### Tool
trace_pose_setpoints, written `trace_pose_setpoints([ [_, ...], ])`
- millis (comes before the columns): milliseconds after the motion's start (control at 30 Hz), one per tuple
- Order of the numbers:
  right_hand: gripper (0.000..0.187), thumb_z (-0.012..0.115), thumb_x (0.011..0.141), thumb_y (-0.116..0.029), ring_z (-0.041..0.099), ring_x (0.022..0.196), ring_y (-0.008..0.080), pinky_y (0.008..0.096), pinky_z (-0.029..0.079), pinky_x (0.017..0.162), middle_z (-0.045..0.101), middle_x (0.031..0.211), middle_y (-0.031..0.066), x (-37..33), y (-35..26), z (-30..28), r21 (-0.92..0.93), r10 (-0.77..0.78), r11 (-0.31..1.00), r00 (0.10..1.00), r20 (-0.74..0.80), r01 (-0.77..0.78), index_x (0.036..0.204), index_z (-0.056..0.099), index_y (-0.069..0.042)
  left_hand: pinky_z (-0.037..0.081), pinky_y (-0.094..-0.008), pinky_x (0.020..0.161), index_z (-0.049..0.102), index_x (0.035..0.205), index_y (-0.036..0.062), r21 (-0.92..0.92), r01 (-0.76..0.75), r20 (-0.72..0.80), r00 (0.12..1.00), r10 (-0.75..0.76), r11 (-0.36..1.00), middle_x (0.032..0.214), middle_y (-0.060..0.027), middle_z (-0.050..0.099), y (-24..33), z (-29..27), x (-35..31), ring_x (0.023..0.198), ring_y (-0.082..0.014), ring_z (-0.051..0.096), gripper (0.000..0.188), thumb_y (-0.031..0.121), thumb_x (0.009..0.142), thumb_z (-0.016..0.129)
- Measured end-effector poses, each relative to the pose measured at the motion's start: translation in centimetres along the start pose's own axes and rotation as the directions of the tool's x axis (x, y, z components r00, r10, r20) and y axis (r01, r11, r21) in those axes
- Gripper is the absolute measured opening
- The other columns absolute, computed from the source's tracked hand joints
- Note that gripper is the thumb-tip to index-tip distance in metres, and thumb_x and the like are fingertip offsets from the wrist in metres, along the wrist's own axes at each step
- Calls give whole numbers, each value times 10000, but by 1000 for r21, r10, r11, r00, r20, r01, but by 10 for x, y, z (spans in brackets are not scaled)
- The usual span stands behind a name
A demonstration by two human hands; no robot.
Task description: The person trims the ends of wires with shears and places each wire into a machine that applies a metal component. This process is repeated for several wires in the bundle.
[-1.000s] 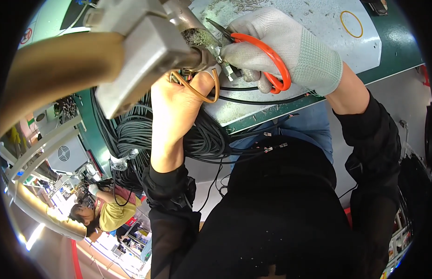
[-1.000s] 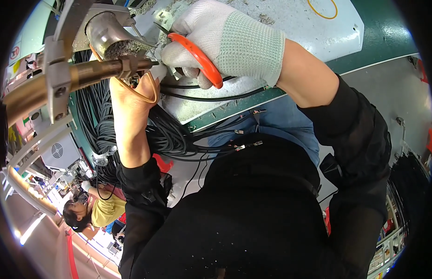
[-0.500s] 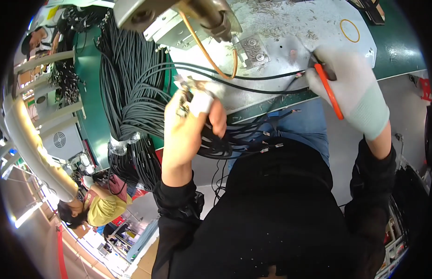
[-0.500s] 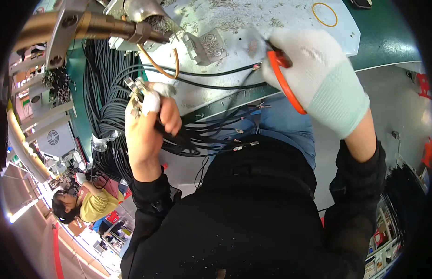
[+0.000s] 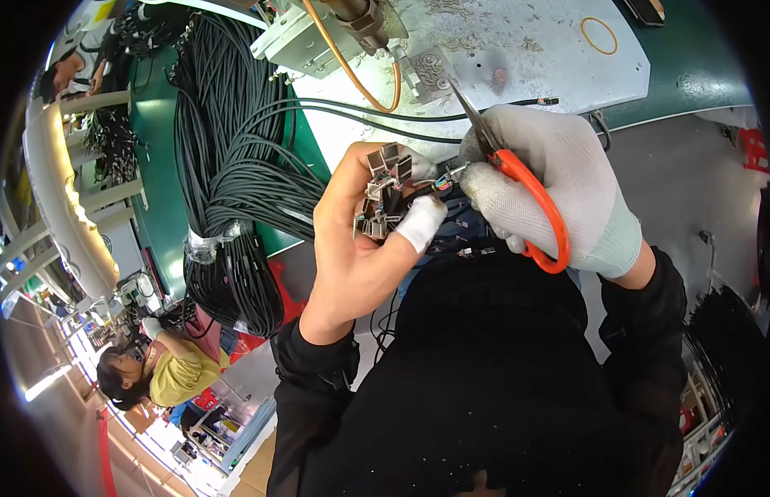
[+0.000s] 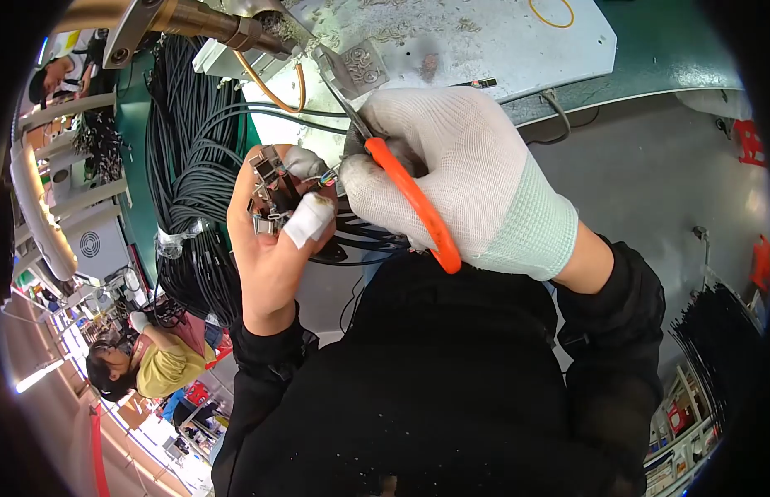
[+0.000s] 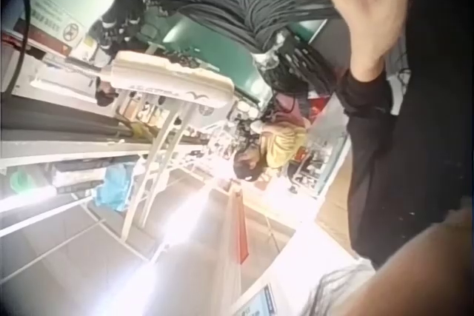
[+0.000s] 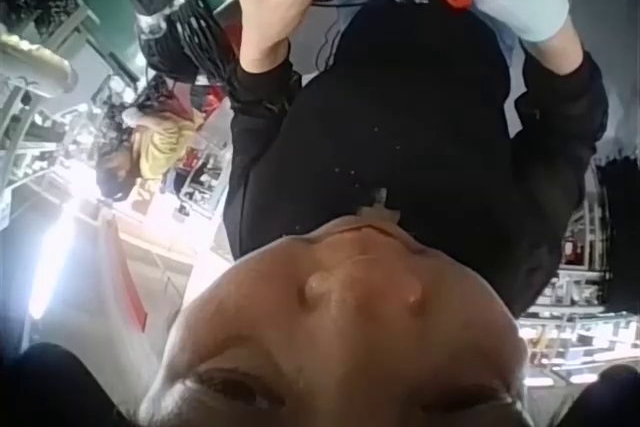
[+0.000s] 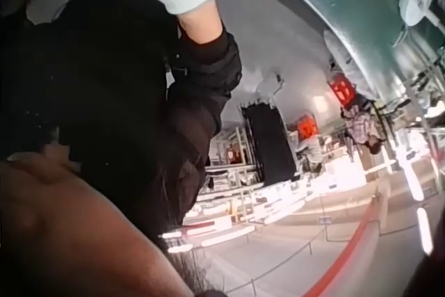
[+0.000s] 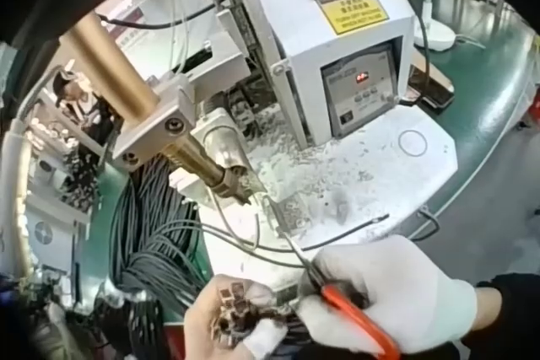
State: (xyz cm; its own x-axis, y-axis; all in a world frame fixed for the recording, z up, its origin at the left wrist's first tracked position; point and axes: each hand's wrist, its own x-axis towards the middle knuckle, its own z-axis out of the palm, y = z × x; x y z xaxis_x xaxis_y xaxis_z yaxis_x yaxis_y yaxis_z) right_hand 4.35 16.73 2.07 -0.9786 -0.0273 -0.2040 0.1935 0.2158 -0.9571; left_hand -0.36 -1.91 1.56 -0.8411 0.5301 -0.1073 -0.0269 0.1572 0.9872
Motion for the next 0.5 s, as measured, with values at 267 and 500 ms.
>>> trace_pose_setpoints([
  [267,157,538,797,-103,513,411,90,230,434,424,525,506,37,-9,-2,-14,521,282,756,916,286,-396,790,567,51,381,-186,496,508,967,-16,355,-569,186,821,540,742,863,-71,587,-21,4,5,599,-84,512,152,-19,825,564],
  [500,112,552,772,-73,546,461,106,255,474,498,536,527,52,-11,-13,-16,322,225,908,960,170,-269,796,581,32,446,-200,632,540,899,-17,-167,217,148,970,-193,962,827,-40,603,9,5,-3,706,-75,556,162,-56,771,633],
])
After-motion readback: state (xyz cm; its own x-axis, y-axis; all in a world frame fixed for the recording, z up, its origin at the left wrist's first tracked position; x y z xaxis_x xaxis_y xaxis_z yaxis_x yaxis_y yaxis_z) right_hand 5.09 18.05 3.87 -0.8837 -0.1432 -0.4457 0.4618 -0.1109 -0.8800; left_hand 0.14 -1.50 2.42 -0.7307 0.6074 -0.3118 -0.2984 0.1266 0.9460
